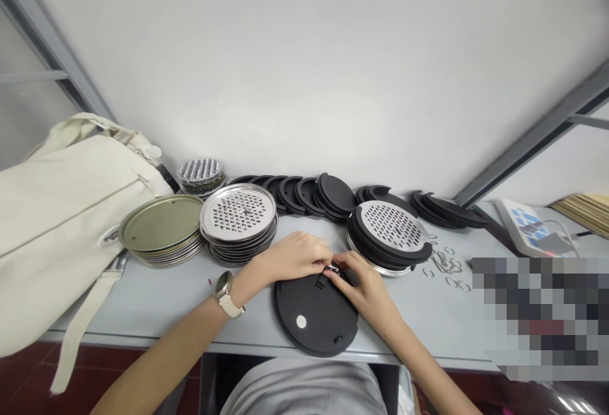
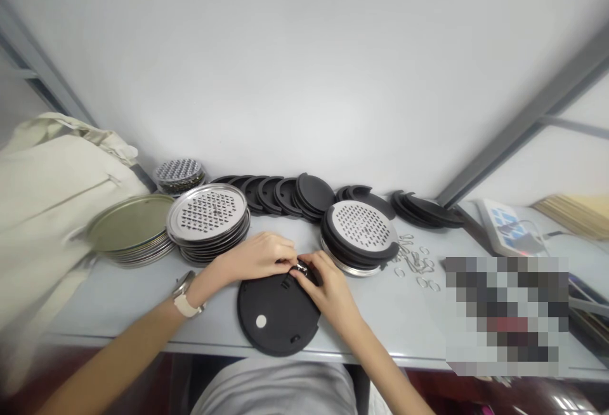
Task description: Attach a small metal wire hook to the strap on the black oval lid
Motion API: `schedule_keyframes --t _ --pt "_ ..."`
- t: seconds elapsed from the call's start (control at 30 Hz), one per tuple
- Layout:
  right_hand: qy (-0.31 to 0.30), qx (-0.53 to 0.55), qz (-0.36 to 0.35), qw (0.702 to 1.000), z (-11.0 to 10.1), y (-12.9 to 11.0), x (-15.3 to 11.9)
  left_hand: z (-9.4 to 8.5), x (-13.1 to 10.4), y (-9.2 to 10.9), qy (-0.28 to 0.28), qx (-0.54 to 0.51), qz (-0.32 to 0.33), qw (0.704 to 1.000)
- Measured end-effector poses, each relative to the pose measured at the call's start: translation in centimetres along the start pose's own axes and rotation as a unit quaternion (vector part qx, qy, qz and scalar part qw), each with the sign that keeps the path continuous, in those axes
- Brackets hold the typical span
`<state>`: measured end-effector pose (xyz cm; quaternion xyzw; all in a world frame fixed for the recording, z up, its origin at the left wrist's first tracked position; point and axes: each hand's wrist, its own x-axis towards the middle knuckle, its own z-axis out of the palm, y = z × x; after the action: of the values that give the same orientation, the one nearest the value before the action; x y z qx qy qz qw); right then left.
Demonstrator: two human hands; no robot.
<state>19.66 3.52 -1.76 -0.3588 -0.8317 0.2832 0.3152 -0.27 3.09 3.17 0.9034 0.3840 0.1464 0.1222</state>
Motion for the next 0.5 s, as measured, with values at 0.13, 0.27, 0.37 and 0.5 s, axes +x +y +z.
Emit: schedule_keyframes --t 0.13,0.27,0.37,0.5 --pt "0.003 0.010 -0.004 1.000 -0.1 0.1 0.0 -0.1 0.0 0.1 -0.002 -0.016 -0.006 1.000" --pt "-0.006 0.009 -0.004 1.000 -0.2 0.3 0.2 -0.3 0.1 0.1 -0.008 -0.030 -0.012 0.999" --pt "-0.020 0.004 -0.012 1.000 -0.3 0.4 0.5 -0.4 0.1 0.0 -0.011 -0.041 -0.009 0.999" --pt "-0.028 -0.017 -0.048 0.998 -0.2 0.8 1.1 -0.5 0.0 -0.3 -0.003 -0.056 -0.011 0.998"
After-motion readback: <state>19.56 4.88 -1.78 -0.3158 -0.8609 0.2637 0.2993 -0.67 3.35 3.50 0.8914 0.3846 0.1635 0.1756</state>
